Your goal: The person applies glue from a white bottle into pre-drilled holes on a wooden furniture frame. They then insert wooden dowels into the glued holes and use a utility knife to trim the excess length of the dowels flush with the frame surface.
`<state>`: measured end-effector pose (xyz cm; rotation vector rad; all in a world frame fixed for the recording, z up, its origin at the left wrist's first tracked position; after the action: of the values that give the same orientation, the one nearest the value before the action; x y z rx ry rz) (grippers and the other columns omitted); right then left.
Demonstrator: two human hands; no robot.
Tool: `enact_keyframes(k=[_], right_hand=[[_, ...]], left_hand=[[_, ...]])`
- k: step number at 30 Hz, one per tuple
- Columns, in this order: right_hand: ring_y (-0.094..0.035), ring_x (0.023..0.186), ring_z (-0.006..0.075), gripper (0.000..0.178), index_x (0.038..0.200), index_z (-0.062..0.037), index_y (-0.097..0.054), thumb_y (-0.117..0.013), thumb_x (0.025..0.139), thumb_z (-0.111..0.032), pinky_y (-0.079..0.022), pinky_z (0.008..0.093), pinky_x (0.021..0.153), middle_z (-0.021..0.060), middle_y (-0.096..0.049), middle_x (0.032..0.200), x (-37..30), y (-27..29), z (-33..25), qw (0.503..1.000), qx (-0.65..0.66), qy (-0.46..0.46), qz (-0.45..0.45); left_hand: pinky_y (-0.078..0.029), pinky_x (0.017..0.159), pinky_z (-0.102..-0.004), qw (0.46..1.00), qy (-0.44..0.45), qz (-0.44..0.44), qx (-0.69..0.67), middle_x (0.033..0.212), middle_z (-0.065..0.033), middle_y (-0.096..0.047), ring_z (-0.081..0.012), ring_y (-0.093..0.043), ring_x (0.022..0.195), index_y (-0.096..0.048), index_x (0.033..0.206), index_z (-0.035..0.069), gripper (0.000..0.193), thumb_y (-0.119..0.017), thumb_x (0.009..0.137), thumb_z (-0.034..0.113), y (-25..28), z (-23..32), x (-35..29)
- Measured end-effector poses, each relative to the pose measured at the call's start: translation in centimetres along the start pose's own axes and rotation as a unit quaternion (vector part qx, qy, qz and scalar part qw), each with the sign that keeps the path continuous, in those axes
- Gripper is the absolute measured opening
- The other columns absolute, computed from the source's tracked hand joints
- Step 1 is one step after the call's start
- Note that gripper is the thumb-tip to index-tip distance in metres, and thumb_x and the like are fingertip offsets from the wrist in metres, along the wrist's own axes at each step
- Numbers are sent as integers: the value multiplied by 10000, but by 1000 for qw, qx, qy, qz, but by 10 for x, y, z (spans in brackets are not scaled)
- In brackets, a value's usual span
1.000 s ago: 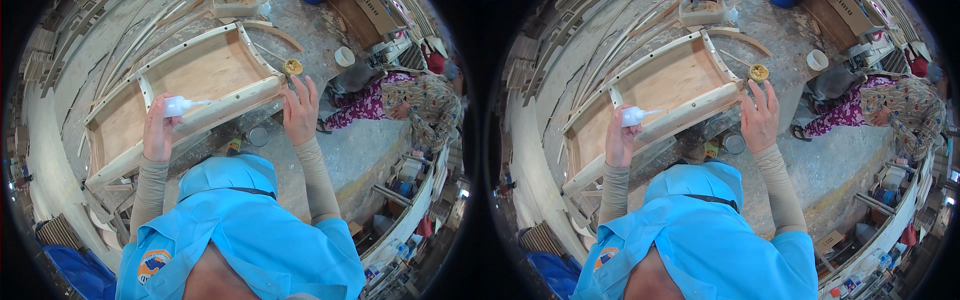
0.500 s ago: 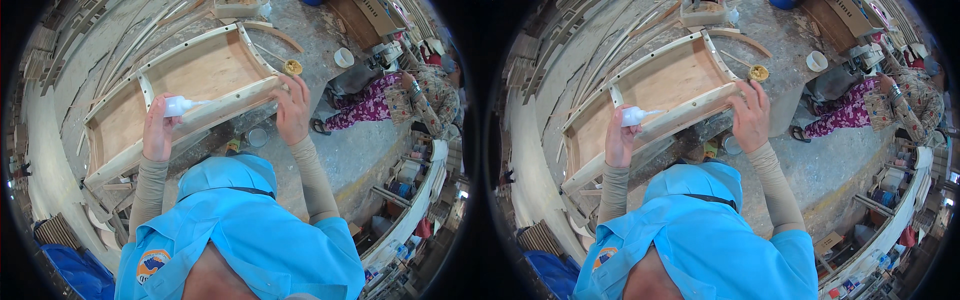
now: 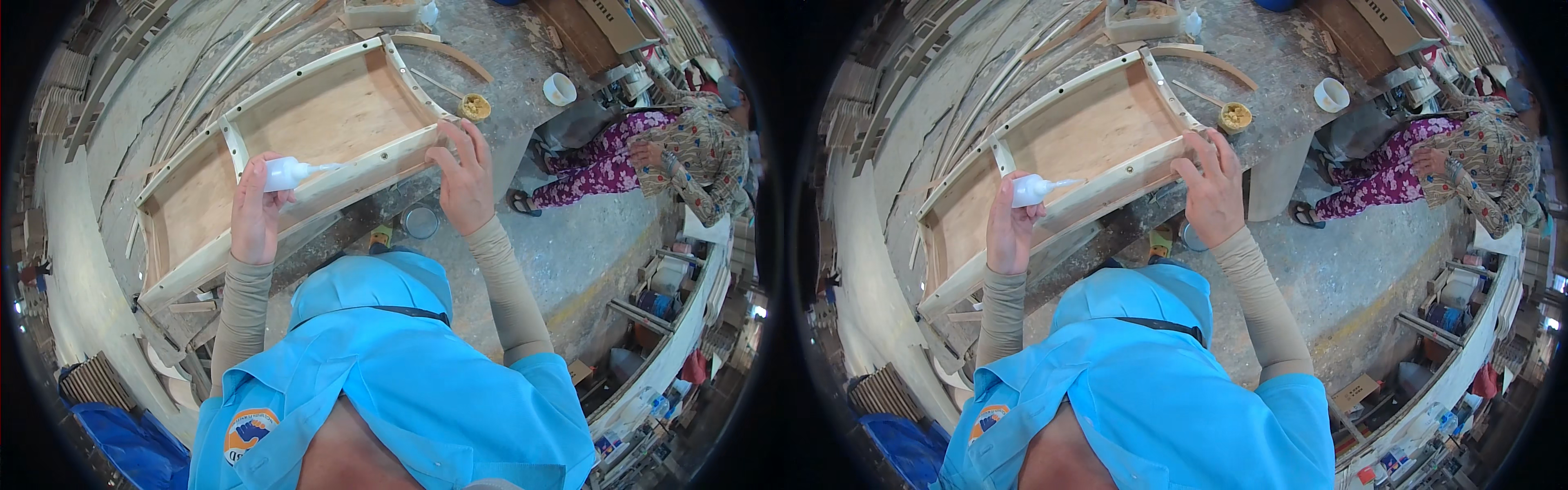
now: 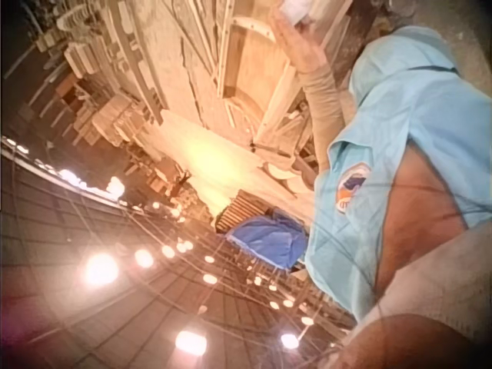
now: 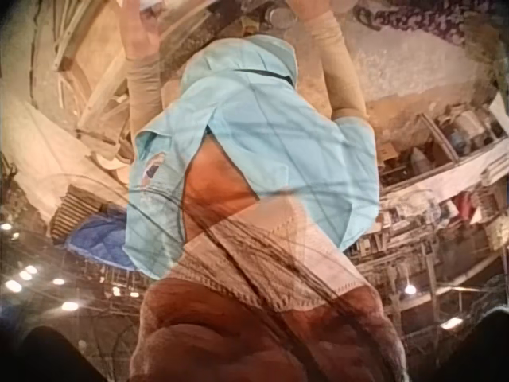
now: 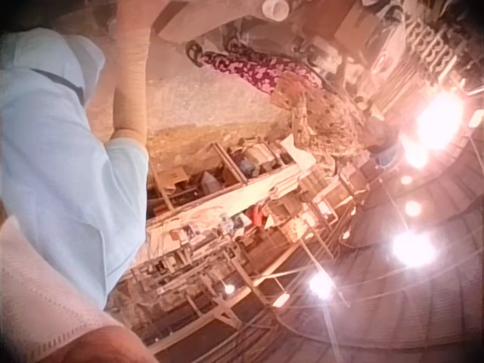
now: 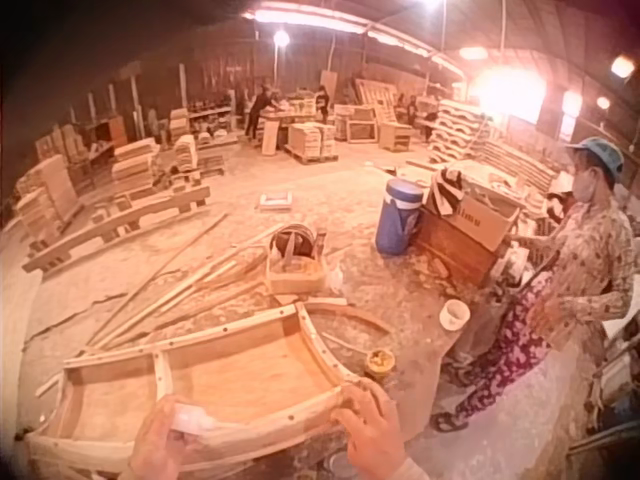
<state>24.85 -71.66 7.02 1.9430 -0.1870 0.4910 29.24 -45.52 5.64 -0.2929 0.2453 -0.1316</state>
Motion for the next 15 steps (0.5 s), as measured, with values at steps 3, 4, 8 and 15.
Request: enact_keyframes(k=[3,4,8,15], right_hand=[[-373,1235,345,227,913,-93,-612,-558,720,16,-330,460,1002,86,-470,1275,3,11,8,998,-63,-16,19],[-374,1233,345,219,911,-94,-613,-558,726,8,-326,462,1005,86,-471,1274,3,17,13,996,-80,-29,36],[-376,1229,347,189,911,-93,-616,-543,753,-20,-316,469,1008,86,-472,1274,2,31,19,991,-93,-59,79],[-355,1255,345,204,937,-83,-617,-547,756,-19,-289,510,1026,85,-455,1298,-1,3,-2,998,-61,-23,2]], left_hand=[[-421,678,-256,1000,-5,8,-4,803,-23,-533,-96,-450,679,-508,1089,24,379,-418,976,374,3,1,-1],[-422,678,-257,1000,-6,9,-6,804,-23,-534,-97,-452,680,-508,1091,23,379,-419,976,373,4,1,-2],[-424,678,-258,1000,-5,21,-8,808,-26,-540,-101,-458,680,-506,1096,19,381,-423,975,370,7,1,-3],[-425,679,-260,1000,-10,19,-12,815,-34,-546,-105,-464,681,-508,1099,16,376,-421,977,361,4,3,-2]])
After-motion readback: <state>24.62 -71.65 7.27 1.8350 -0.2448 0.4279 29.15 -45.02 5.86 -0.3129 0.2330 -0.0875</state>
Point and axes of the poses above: each hand's wrist, its own x-axis towards the middle knuckle, its own y-axis out of the back of the hand, z = x × y, the point moved 8 cm from there along x, towards the middle knuckle
